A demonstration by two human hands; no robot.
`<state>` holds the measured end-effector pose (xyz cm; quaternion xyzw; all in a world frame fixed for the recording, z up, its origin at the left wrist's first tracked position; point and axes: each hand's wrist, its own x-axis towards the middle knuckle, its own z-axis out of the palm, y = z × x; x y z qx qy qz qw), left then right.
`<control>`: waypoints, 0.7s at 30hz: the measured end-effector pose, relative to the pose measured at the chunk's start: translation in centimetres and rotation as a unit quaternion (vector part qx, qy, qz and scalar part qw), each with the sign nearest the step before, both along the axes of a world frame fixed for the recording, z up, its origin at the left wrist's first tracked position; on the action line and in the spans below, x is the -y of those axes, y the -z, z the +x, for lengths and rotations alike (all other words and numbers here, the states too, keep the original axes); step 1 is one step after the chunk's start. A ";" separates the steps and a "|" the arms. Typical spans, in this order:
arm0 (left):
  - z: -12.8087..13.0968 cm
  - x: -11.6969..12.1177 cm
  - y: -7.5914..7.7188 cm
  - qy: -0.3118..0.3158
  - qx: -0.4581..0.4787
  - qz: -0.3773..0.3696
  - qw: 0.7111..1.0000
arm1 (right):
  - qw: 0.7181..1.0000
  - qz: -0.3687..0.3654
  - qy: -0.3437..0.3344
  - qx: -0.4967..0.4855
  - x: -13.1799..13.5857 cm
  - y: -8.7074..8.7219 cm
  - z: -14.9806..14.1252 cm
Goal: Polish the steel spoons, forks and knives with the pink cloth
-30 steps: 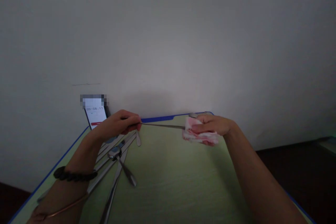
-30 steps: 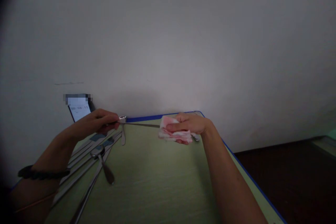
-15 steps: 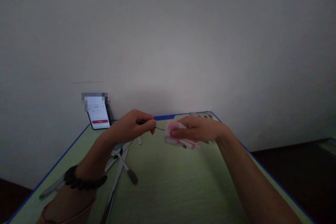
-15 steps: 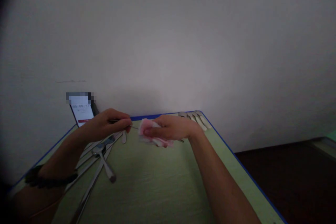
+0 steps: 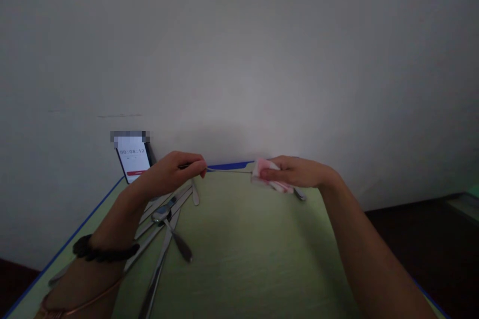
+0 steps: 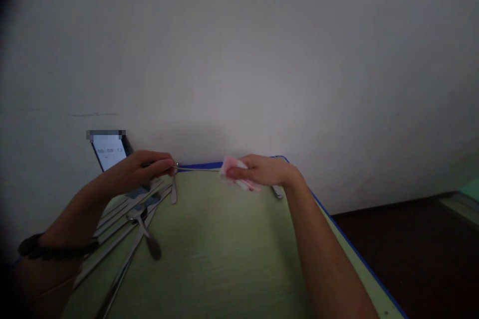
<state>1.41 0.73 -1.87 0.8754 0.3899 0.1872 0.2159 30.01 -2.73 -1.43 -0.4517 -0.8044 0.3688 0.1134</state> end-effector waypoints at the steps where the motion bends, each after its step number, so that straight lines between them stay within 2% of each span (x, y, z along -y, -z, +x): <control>1: -0.1 0.0 0.0 -0.005 0.007 0.002 1.000 | 1.000 -0.001 0.006 -0.004 0.0 0.1 0.4; 4: -0.1 0.1 -0.1 -0.012 0.026 0.004 1.000 | 1.000 -0.004 0.015 -0.015 0.1 0.2 0.6; 7: 0.3 0.6 -0.2 -0.009 0.041 0.003 0.999 | 0.999 -0.016 -0.002 -0.035 0.5 -0.1 -0.7; 11: 2.1 1.7 -0.4 0.030 0.025 -0.017 0.999 | 0.997 -0.023 -0.062 -0.050 0.7 -0.3 -3.4; 14: 3.1 1.9 -0.3 0.061 -0.006 -0.030 0.998 | 0.994 -0.023 -0.083 -0.060 0.5 0.1 -4.3; 21: 0.3 0.2 -0.2 0.002 0.003 -0.003 1.000 | 0.999 -0.029 0.003 -0.033 0.0 0.4 -0.4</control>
